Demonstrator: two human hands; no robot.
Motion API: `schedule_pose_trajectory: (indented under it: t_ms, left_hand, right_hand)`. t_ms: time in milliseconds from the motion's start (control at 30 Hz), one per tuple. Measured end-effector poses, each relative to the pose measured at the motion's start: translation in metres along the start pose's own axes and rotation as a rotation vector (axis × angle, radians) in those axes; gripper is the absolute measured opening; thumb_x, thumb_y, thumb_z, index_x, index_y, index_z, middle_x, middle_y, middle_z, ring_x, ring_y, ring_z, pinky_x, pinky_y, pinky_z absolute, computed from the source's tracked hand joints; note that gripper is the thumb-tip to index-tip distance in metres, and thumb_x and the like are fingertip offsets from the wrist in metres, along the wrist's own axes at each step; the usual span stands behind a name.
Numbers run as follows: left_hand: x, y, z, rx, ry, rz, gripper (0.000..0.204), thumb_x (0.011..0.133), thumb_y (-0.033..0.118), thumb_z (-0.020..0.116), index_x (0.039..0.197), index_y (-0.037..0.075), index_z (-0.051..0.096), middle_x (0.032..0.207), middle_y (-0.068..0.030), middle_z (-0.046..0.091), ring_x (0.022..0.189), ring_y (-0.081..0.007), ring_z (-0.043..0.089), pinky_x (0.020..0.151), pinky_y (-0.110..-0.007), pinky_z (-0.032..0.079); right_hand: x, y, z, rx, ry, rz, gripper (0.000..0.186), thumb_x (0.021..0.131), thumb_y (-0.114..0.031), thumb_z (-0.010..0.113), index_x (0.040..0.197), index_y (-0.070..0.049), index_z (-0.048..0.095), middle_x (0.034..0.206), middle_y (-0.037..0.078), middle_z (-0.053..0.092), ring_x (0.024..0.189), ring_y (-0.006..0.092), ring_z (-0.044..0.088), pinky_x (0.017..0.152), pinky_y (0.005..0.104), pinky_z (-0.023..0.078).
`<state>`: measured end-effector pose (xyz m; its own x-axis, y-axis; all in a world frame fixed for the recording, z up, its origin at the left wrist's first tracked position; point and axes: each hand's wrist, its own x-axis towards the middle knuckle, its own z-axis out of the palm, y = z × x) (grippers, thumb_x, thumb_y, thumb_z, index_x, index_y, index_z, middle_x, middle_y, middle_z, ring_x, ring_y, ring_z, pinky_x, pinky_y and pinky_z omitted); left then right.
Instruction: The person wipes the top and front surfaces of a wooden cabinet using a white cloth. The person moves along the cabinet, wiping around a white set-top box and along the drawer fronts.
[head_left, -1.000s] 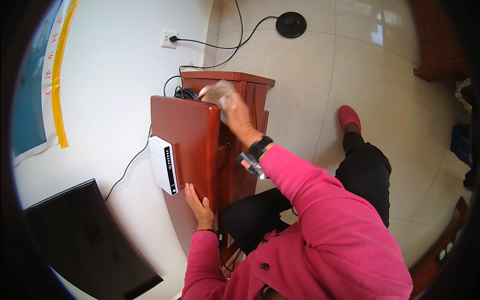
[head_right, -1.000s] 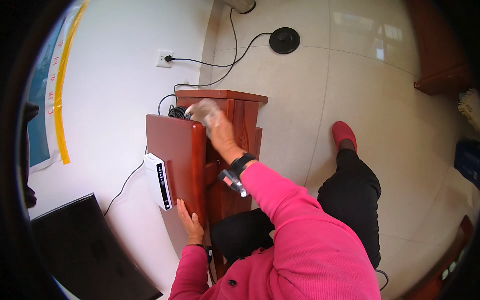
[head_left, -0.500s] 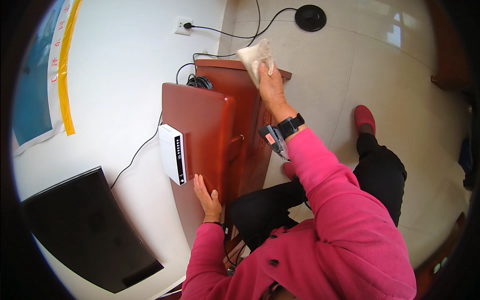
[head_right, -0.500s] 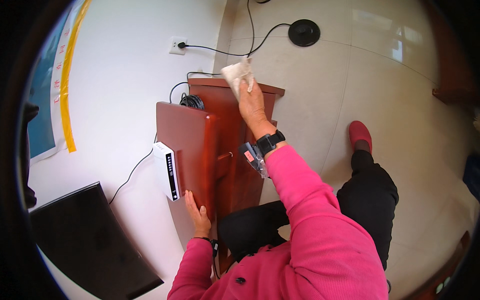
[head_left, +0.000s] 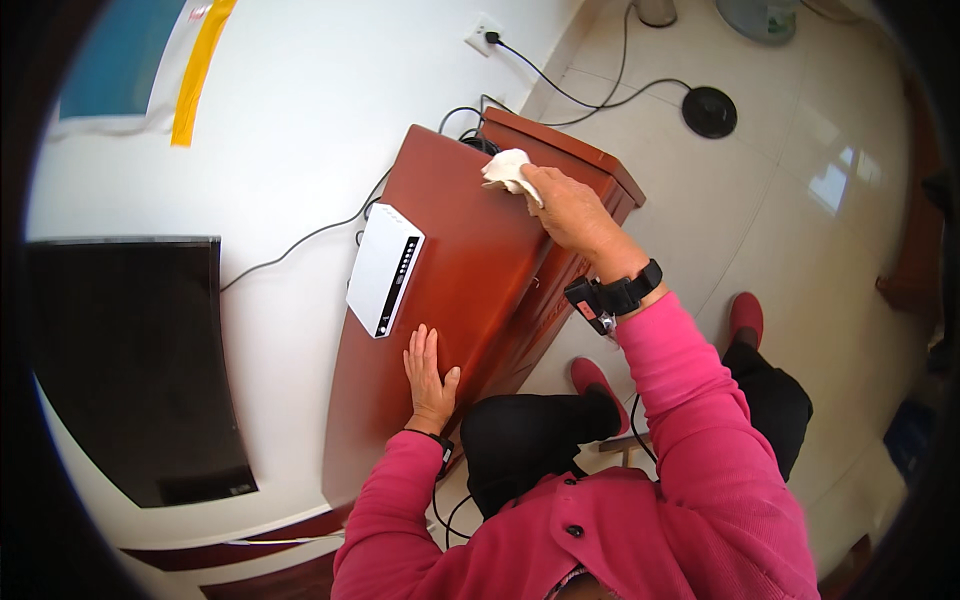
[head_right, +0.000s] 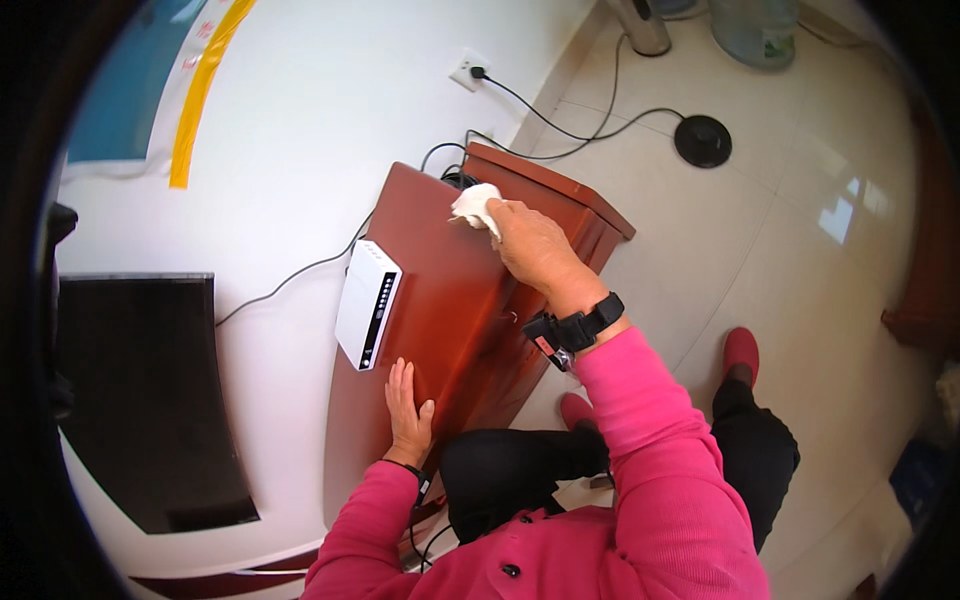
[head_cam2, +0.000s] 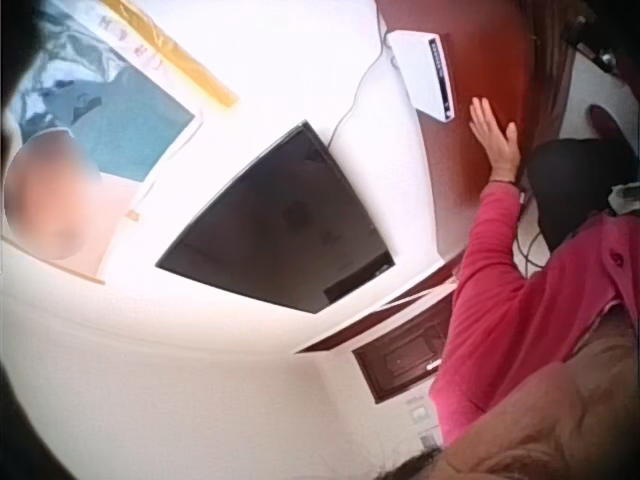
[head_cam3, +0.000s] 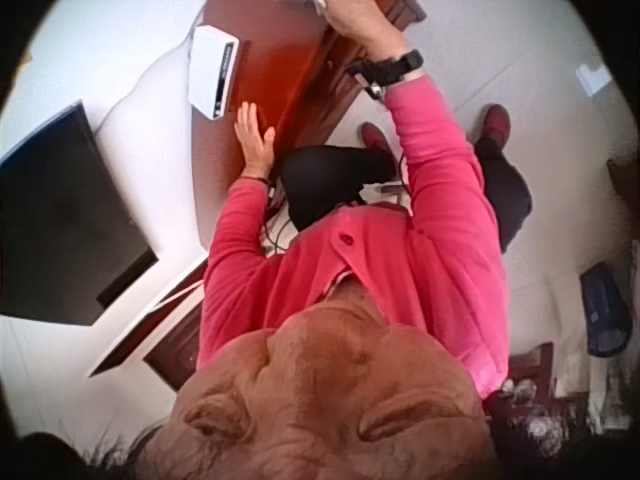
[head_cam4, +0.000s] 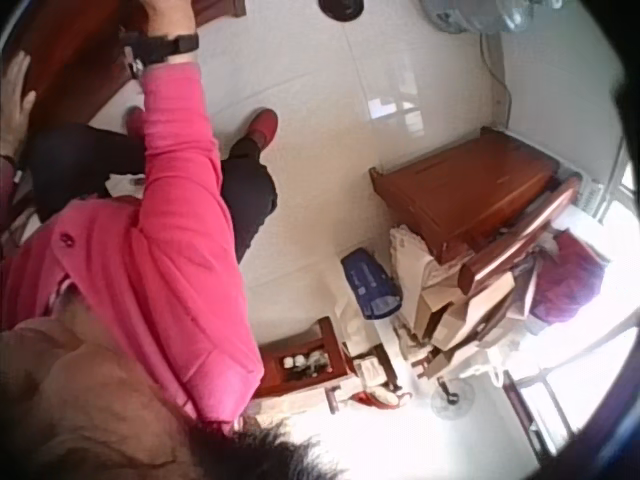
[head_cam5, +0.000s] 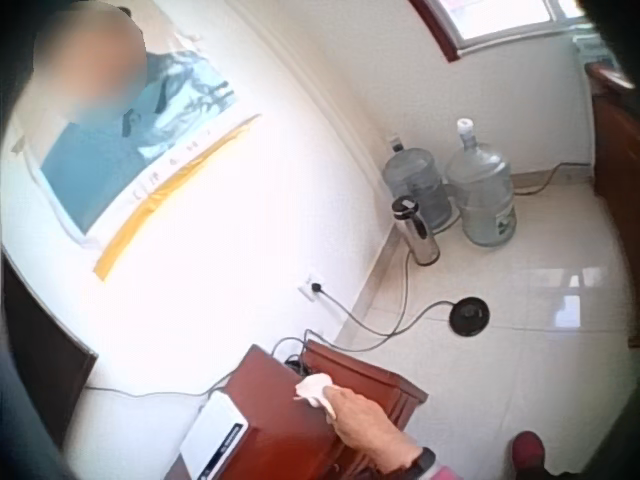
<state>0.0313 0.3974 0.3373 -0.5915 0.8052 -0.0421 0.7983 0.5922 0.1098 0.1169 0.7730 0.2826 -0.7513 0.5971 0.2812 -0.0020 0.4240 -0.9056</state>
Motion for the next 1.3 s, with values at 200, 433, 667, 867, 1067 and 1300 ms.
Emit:
schedule_pose_trajectory:
  t_ms: [200,433,667,867,1067,1300]
  left_hand:
    - [-0.001,-0.003,0.001,0.027,-0.010,-0.027,0.077,0.094,0.046,0.054,0.157,0.010,0.028,0.164,-0.0141,0.022,0.151,-0.0365,0.020,0.119,-0.061,0.014]
    - [-0.003,-0.004,0.001,0.057,0.010,-0.037,0.077,0.092,0.046,0.058,0.156,0.012,0.030,0.163,-0.0123,0.024,0.150,-0.0343,0.022,0.119,-0.061,0.015]
    - [-0.003,-0.004,-0.005,0.016,0.003,-0.038,0.077,0.092,0.042,0.061,0.155,0.009,0.031,0.162,-0.0157,0.025,0.149,-0.0361,0.022,0.119,-0.061,0.014]
    - [-0.003,-0.007,-0.007,-0.041,0.008,-0.038,0.076,0.091,0.046,0.063,0.152,0.009,0.037,0.161,-0.0141,0.029,0.149,-0.0347,0.024,0.118,-0.061,0.015]
    - [-0.002,-0.010,-0.006,-0.067,-0.009,-0.057,0.077,0.091,0.053,0.060,0.152,0.012,0.038,0.160,-0.0107,0.031,0.149,-0.0324,0.025,0.117,-0.063,0.015]
    - [-0.003,-0.012,-0.003,-0.087,0.026,-0.047,0.077,0.090,0.053,0.062,0.153,0.015,0.038,0.160,-0.0099,0.031,0.148,-0.0320,0.026,0.117,-0.063,0.015]
  right_hand:
    - [0.035,-0.012,0.009,-0.379,-0.257,0.094,0.020,0.093,-0.008,0.053,0.111,0.001,0.054,0.106,0.024,0.065,0.097,0.0418,0.065,0.081,0.0498,0.052]
    - [0.074,-0.031,0.035,-0.587,-0.384,0.176,0.029,0.091,-0.006,0.055,0.118,0.005,0.055,0.117,0.025,0.065,0.106,0.0425,0.066,0.088,0.0483,0.054]
    - [0.130,-0.043,0.101,-0.679,-0.293,0.346,0.038,0.091,-0.014,0.060,0.125,0.001,0.053,0.125,0.023,0.062,0.115,0.0399,0.063,0.094,0.0486,0.052]
    - [0.162,-0.034,0.152,-0.736,-0.205,0.158,0.042,0.095,-0.024,0.057,0.132,-0.007,0.051,0.134,0.017,0.056,0.127,0.0348,0.052,0.104,0.0490,0.041]
    - [0.189,-0.024,0.196,-0.844,-0.070,-0.146,0.051,0.100,-0.042,0.049,0.141,-0.012,0.050,0.146,0.010,0.047,0.136,0.0294,0.043,0.108,0.0471,0.036]
    - [0.207,-0.026,0.180,-0.731,-0.224,-0.022,0.040,0.101,-0.038,0.049,0.134,-0.016,0.050,0.136,0.011,0.054,0.118,0.0343,0.058,0.094,0.0474,0.051]
